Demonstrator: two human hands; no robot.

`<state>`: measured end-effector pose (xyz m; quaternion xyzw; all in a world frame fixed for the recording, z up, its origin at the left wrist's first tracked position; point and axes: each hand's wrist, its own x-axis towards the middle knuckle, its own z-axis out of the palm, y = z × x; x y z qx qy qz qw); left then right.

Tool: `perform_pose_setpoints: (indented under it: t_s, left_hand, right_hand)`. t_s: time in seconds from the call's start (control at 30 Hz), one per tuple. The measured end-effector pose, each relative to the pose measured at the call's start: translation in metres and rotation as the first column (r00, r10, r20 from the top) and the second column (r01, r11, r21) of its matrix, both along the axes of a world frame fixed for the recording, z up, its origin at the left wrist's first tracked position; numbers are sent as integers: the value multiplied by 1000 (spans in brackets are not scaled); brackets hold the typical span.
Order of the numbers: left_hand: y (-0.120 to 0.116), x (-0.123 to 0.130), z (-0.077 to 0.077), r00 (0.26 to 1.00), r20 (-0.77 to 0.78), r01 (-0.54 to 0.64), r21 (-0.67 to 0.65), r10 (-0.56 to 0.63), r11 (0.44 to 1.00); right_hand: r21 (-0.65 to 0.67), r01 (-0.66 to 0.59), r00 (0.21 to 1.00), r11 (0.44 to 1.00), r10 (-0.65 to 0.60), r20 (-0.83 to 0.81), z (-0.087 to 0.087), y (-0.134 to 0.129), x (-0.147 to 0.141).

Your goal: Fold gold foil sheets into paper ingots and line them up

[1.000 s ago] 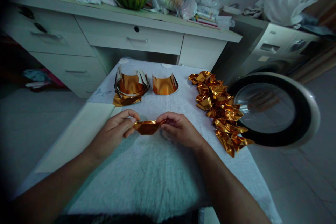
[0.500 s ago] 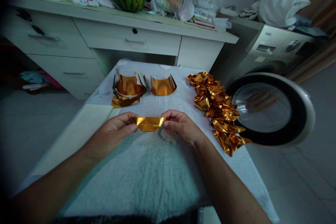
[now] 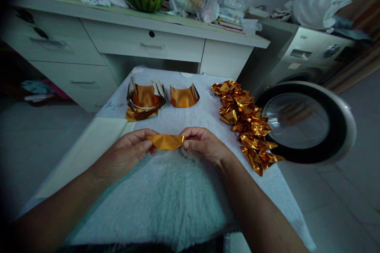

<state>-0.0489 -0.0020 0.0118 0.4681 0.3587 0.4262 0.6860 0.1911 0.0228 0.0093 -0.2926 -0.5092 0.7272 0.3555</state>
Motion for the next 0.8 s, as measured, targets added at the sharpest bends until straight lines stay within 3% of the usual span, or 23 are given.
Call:
perform_pose_setpoints:
  t_s: [0.47,0.8]
  left_hand:
    - [1,0,-4,1000,-9,17,-70,-18,997]
    - [2,1,-4,999,-25,38,-24,-38,999]
  right_hand:
    - [-28,-41,999,999,42,25,-1,-2,1]
    - [-28,-63,998,998,64,29,2,-2,0]
